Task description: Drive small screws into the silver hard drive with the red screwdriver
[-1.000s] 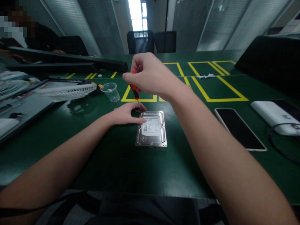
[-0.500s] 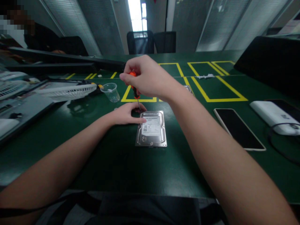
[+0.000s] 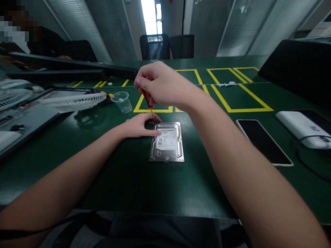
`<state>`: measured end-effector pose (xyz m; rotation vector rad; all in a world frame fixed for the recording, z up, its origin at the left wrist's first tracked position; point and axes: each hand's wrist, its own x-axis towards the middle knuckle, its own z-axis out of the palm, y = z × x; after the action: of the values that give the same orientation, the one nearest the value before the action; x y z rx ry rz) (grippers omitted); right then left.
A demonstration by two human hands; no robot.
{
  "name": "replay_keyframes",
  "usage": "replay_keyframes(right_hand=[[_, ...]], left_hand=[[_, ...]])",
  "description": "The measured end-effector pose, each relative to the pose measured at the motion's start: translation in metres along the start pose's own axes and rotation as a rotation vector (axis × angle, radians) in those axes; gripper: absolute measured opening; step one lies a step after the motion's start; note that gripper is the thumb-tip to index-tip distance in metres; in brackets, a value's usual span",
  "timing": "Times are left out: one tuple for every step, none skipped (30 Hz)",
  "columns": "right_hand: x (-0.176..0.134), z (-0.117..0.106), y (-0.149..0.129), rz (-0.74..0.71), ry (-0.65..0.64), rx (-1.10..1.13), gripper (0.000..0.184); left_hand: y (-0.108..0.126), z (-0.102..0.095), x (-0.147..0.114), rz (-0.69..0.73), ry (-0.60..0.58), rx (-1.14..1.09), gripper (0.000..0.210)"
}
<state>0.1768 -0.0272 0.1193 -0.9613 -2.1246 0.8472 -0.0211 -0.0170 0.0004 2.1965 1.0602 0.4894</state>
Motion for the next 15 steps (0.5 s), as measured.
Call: replay_keyframes(right_hand=[[-0.0006, 0.0000, -0.0015, -0.007, 0.010, -0.035, 0.020], [-0.0012, -0.0001, -0.0029, -0.009, 0.020, -0.066, 0.019], [-0.0018, -0.0003, -0.0043, -0.003, 0.033, -0.092, 0.018], [-0.0024, -0.0005, -0.0056, 0.005, 0.046, -0.109, 0.018], [-0.0032, -0.0007, -0.0068, 0.014, 0.056, -0.117, 0.018], [-0.0040, -0.0009, -0.0079, 0.020, 0.064, -0.117, 0.019], [-0.0049, -0.0012, -0.0089, 0.022, 0.065, -0.110, 0.020], [-0.0059, -0.0014, -0.0096, 0.021, 0.068, -0.101, 0.022], [-0.0069, -0.0015, -0.0102, 0.021, 0.064, -0.094, 0.023], [-0.0077, -0.0016, -0.0104, 0.020, 0.056, -0.090, 0.024], [-0.0085, -0.0018, -0.0104, 0.020, 0.047, -0.090, 0.025], [-0.0091, -0.0019, -0.0099, 0.022, 0.040, -0.092, 0.025], [-0.0094, -0.0020, -0.0091, 0.026, 0.035, -0.096, 0.026], [-0.0096, -0.0021, -0.0080, 0.028, 0.036, -0.101, 0.026], [-0.0096, -0.0022, -0.0068, 0.027, 0.034, -0.103, 0.026]], left_hand=[[0.0005, -0.0003, -0.0001, -0.005, -0.002, 0.001, 0.064], [0.0010, -0.0006, -0.0003, -0.010, -0.005, 0.003, 0.064], [0.0014, -0.0009, -0.0004, -0.015, -0.008, 0.005, 0.064], [0.0017, -0.0012, -0.0005, -0.016, -0.011, 0.007, 0.064], [0.0020, -0.0014, -0.0006, -0.017, -0.014, 0.008, 0.064], [0.0022, -0.0015, -0.0008, -0.017, -0.017, 0.008, 0.064], [0.0025, -0.0016, -0.0010, -0.019, -0.019, 0.009, 0.065], [0.0027, -0.0017, -0.0011, -0.021, -0.021, 0.010, 0.065], [0.0029, -0.0018, -0.0013, -0.024, -0.020, 0.012, 0.065], [0.0030, -0.0019, -0.0014, -0.025, -0.019, 0.014, 0.064], [0.0030, -0.0021, -0.0014, -0.025, -0.017, 0.018, 0.063], [0.0030, -0.0022, -0.0013, -0.023, -0.016, 0.022, 0.062], [0.0029, -0.0024, -0.0012, -0.020, -0.016, 0.025, 0.061], [0.0028, -0.0024, -0.0010, -0.019, -0.016, 0.028, 0.061], [0.0028, -0.0025, -0.0008, -0.019, -0.016, 0.031, 0.060]])
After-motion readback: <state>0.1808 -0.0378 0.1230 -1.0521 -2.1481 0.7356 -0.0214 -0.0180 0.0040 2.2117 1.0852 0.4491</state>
